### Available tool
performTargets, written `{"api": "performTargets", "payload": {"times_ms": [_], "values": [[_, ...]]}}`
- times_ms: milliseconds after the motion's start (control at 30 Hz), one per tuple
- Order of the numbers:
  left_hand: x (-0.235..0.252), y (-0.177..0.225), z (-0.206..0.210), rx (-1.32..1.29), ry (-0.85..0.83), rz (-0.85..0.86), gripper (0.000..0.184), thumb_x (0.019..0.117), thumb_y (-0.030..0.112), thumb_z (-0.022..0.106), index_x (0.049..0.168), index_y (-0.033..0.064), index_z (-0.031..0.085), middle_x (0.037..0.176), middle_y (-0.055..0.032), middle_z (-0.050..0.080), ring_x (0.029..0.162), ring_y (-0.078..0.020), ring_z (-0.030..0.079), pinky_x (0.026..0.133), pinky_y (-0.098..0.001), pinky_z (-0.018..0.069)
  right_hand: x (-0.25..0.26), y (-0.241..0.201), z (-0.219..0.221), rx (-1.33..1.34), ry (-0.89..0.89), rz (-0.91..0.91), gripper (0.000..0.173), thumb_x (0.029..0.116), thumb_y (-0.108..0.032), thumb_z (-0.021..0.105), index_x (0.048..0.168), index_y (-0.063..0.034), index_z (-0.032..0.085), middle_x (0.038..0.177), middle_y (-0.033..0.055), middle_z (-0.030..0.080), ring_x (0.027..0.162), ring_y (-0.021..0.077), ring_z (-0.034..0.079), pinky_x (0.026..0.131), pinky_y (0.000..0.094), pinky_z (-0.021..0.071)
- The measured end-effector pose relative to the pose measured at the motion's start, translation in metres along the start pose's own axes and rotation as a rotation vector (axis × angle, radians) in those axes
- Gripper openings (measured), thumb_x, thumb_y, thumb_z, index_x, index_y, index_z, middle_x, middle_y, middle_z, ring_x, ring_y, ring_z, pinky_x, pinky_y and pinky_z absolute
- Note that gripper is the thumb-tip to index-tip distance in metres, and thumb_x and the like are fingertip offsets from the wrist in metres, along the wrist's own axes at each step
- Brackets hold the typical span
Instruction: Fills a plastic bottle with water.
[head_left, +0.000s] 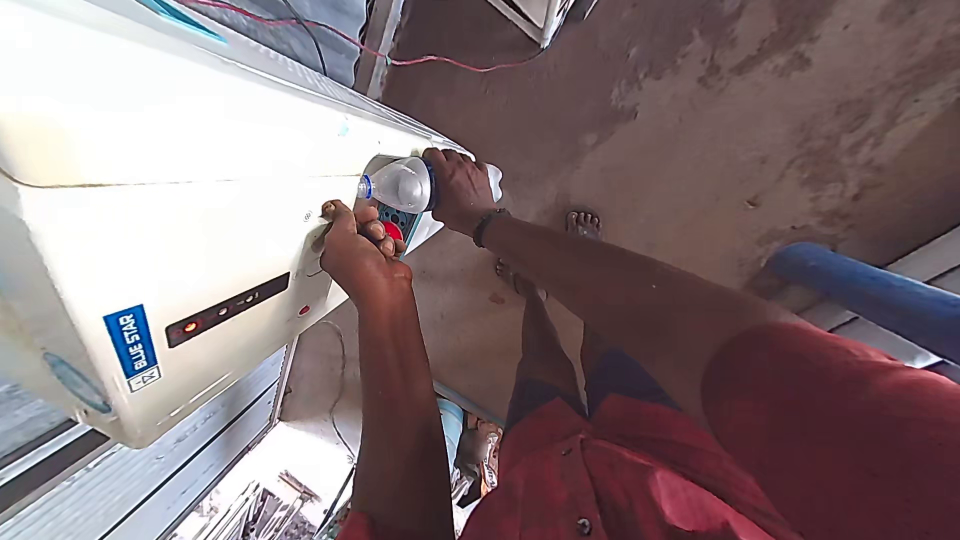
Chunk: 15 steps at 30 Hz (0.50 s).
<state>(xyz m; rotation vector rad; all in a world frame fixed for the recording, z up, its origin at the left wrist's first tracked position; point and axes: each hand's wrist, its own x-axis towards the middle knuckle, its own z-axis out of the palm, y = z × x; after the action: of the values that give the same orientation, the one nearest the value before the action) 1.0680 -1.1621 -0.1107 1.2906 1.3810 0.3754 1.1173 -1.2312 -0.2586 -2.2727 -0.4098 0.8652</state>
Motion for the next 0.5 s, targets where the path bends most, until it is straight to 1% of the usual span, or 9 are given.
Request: {"api": "performTargets", "payload": {"times_ms": [267, 367, 500], "values": [[-0.0017, 0.0007, 0.0003, 0.003, -0.005, 0.004, 0.042, 0.1126, 0.032, 0.037, 0.079, 0.0138, 0.052, 0.053, 0.0033, 0.047, 0.035, -0.0066, 0.039, 0.034, -0.0199, 0.0373, -0.0001, 0.0015, 0.0025, -0.008, 0.019, -0.008, 0.08, 0.0644, -0.012, 0.086, 0.138, -0.0155, 0.056, 0.13, 0.0157, 0.064, 0.124, 0.0378, 0.059, 0.09, 0.0612, 0.0499], [-0.0006, 0.001, 0.0008, 0.005, -0.003, -0.005, 0.043, 0.1124, 0.033, 0.037, 0.077, 0.0144, 0.052, 0.053, 0.0033, 0.046, 0.035, -0.0073, 0.039, 0.034, -0.0208, 0.0373, 0.0009, 0.0014, 0.0023, -0.001, 0.015, -0.001, 0.08, 0.064, -0.011, 0.087, 0.138, -0.0158, 0.056, 0.13, 0.0155, 0.064, 0.125, 0.0374, 0.059, 0.091, 0.0617, 0.0495], [0.0001, 0.0006, 0.0007, 0.014, -0.002, -0.001, 0.043, 0.1125, 0.034, 0.037, 0.078, 0.0142, 0.052, 0.053, 0.0032, 0.046, 0.036, -0.0072, 0.039, 0.034, -0.0215, 0.0387, 0.0009, 0.0024, 0.0035, 0.0, 0.022, -0.014, 0.079, 0.0651, -0.012, 0.086, 0.138, -0.0156, 0.056, 0.13, 0.0154, 0.063, 0.125, 0.0372, 0.059, 0.09, 0.0617, 0.0493]]}}
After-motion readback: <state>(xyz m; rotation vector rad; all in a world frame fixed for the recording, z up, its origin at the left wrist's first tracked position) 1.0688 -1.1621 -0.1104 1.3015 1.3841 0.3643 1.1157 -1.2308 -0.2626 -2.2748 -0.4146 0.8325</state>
